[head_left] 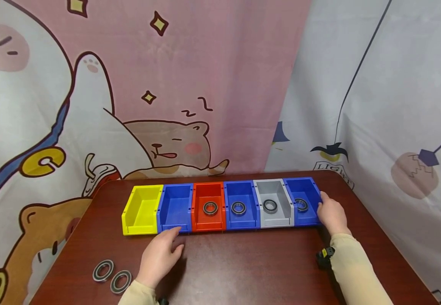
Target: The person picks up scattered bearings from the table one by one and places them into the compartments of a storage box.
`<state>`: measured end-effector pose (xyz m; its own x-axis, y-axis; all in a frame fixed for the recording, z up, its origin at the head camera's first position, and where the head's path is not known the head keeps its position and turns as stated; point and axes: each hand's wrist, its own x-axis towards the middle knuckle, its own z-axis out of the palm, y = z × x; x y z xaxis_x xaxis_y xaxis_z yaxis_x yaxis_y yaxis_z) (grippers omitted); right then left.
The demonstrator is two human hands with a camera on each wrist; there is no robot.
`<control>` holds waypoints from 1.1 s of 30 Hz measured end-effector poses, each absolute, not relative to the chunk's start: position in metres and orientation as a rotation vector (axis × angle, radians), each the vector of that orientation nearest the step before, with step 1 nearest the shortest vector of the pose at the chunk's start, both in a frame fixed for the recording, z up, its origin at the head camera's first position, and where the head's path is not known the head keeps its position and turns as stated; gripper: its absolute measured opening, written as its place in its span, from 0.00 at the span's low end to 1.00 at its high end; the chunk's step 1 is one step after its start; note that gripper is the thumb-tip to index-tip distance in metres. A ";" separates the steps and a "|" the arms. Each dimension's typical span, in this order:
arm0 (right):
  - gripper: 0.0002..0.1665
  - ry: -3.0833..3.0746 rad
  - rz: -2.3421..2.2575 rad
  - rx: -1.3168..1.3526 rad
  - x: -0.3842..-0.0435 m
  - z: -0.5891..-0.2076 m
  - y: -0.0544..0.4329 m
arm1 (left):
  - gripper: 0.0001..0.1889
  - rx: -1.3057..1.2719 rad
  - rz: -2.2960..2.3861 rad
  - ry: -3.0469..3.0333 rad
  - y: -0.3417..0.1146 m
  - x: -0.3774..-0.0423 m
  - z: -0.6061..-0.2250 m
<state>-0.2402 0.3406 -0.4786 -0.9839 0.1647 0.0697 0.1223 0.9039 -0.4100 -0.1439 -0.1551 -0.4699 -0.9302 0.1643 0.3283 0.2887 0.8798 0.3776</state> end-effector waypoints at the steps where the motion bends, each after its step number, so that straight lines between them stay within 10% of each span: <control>1: 0.30 -2.967 0.633 -0.227 -0.240 -0.479 0.341 | 0.24 -0.333 -0.619 -2.766 -0.159 -0.141 -0.471; 33: 0.29 -2.955 0.630 -0.222 -0.243 -0.484 0.343 | 0.49 0.217 -0.539 -3.367 -0.254 -0.103 -0.480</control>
